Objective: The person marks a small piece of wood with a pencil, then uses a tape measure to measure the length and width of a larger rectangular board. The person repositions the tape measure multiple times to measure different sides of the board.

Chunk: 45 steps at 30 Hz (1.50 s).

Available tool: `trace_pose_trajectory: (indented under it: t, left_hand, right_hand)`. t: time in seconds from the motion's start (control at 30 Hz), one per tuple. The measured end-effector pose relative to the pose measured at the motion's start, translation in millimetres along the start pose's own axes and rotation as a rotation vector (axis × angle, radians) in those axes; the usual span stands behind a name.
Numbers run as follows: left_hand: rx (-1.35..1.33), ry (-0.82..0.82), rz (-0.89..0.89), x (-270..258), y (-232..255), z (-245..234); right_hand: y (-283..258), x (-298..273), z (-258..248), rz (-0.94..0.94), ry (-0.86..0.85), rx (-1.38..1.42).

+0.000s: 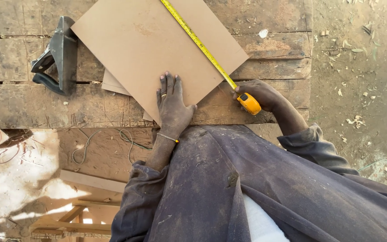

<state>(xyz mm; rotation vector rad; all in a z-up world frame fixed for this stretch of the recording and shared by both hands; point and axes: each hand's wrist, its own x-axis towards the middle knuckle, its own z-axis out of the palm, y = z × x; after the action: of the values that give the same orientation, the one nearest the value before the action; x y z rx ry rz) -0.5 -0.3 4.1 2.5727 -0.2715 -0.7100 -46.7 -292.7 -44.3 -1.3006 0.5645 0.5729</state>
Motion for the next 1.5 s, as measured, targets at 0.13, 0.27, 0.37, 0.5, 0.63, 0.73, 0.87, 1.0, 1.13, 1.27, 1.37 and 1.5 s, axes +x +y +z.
trace_pose_trajectory:
  t: [0.13, 0.27, 0.37, 0.5, 0.63, 0.73, 0.87, 1.0, 1.13, 1.27, 1.37, 1.5]
  left_hand:
    - [0.01, -0.002, -0.006, 0.8, 0.2, 0.3]
    - [-0.01, 0.014, -0.006, 0.3, 0.6, 0.6]
    - [-0.007, 0.01, -0.01, 0.4, 0.3, 0.2]
    - [0.039, -0.005, -0.029, 0.8, 2.0, 0.5]
    - [0.01, 0.004, -0.038, 0.2, 4.3, -3.0]
    - [0.004, -0.003, -0.047, -0.6, 4.5, -3.0]
    - [0.0, -0.01, -0.031, -1.0, 3.9, -2.9]
    - [0.011, -0.011, -0.023, -0.4, 3.4, -2.0]
    - [0.027, -0.014, -0.025, 0.5, 1.6, -2.0]
    - [0.014, -0.02, -0.023, -0.1, 2.5, -0.8]
    - [0.015, -0.011, -0.016, -0.1, 1.8, -0.3]
    - [0.016, 0.006, -0.015, 1.4, 0.5, 0.0]
  right_hand:
    - [-2.1, -2.8, 0.8, -0.011, 0.008, 0.007]
    - [0.8, -1.5, 0.4, -0.005, 0.025, 0.005]
    - [5.8, 1.6, 1.0, -0.016, 0.041, 0.002]
    - [0.4, -2.7, 9.6, -0.028, 0.056, -0.008]
    - [-4.2, -8.9, 25.3, -0.055, 0.028, 0.011]
    - [-16.6, -21.6, 39.8, -0.032, 0.041, 0.022]
    - [-11.7, -18.8, 41.8, -0.07, 0.01, -0.032]
    - [-5.5, -13.4, 41.7, -0.069, -0.004, -0.043]
    - [1.0, -9.5, 42.2, -0.072, 0.011, -0.043]
    - [1.4, -15.3, 47.0, -0.041, 0.003, -0.069]
    - [0.2, -22.3, 51.0, -0.028, 0.006, -0.073]
    - [1.4, -10.7, 48.1, -0.05, -0.013, -0.077]
